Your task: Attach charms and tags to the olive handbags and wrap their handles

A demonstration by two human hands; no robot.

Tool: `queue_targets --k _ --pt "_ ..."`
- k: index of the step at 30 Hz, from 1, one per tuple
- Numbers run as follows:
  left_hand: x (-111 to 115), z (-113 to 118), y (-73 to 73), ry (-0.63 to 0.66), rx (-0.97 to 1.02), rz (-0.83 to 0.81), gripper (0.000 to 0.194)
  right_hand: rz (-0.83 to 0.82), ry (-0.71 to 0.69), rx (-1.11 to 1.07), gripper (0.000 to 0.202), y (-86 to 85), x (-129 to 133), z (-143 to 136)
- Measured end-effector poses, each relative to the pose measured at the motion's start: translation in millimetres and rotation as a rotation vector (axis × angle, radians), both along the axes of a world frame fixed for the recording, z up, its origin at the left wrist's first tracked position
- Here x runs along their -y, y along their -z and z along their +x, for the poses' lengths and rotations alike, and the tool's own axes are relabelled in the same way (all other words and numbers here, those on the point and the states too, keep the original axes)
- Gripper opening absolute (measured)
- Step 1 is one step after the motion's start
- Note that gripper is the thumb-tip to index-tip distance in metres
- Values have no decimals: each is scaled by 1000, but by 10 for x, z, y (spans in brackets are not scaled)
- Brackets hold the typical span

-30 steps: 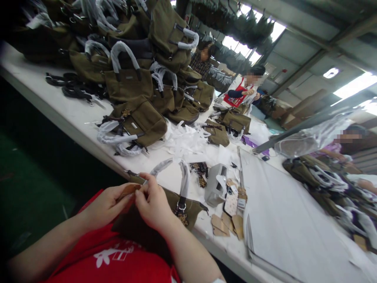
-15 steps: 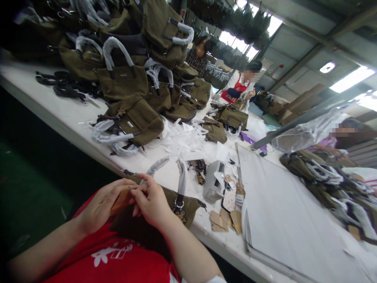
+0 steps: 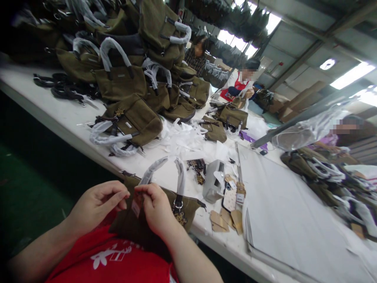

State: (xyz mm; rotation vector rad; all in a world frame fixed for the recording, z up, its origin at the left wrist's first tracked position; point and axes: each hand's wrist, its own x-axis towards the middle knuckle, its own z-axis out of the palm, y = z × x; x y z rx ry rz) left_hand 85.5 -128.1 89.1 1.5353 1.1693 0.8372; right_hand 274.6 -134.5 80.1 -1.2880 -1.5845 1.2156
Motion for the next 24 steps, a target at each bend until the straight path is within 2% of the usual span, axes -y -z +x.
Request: queue_targets --k 3,5,7,9,11,14,16,20,24 --pt "32 22 -72 90 -32 107 29 149 -19 4 29 -134 42 47" --pt "30 44 -104 107 -45 170 28 122 -115 -20 27 -199 64 42" --pt "11 57 -123 62 -40 204 28 45 -215 -30 19 -213 79 12" --pt "-23 55 -123 -21 6 167 29 -17 -250 -38 15 -185 85 -25" --pt "-69 36 -94 -86 139 12 30 -31 -239 -27 14 -147 77 -44" --pt "-165 -15 13 -160 438 -292 29 -53 -213 72 14 -121 39 -9" --pt "-243 -57 120 -192 532 -399 29 -94 -210 168 20 -122 2 49" --pt "-389 -104 349 -189 411 -453 33 -121 -181 278 26 -86 -74 160" --pt "-493 -8 506 -170 258 -374 40 -244 -75 52 22 24 -145 181"
